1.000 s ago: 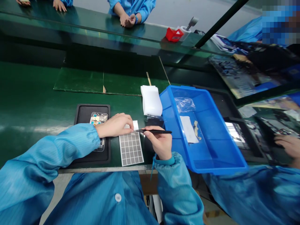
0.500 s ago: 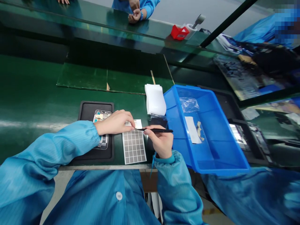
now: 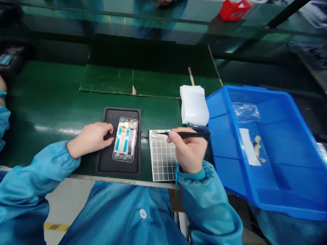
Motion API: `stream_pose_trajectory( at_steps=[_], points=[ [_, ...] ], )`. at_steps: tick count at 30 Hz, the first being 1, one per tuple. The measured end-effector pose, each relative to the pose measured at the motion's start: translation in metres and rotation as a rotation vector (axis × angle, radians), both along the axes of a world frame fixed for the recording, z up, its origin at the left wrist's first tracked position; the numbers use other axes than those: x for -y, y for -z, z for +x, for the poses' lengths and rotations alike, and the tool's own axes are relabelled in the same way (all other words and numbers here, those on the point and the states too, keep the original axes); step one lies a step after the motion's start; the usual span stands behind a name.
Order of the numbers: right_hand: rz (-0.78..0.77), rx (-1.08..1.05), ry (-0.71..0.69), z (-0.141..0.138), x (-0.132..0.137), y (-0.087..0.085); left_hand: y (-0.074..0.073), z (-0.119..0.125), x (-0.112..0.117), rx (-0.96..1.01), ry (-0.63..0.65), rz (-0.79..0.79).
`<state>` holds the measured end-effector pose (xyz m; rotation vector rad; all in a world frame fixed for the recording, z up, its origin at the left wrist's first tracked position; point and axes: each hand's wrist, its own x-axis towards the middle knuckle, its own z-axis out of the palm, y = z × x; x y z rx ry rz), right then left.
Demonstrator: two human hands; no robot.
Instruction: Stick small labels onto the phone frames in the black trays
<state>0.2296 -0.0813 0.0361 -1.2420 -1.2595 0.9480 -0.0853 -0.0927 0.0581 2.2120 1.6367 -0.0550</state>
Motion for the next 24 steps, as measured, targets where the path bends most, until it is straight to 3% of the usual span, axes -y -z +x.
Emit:
stream_pose_trajectory(
  at_steps=[3,7,15,21,24],
  points=[
    [-0.058,-0.004,-0.08,-0.034,-0.007,-0.006,0.005,0.004,0.011,0.026,0.074,0.045],
    [-0.157,-0.048,-0.157,-0.065,-0.011,0.001,0.01,0.01,0.018,0.086,0.096,0.04],
    [-0.245,0.004,-0.139,-0.065,-0.007,0.016,0.012,0.019,0.026,0.054,0.166,0.11],
    [-0.232,0.038,-0.132,-0.066,-0.005,0.019,0.018,0.017,0.008,0.104,0.578,0.244],
    [-0.236,0.039,-0.133,-0.065,-0.006,0.02,0.023,0.016,0.002,0.173,0.613,0.244]
  ],
)
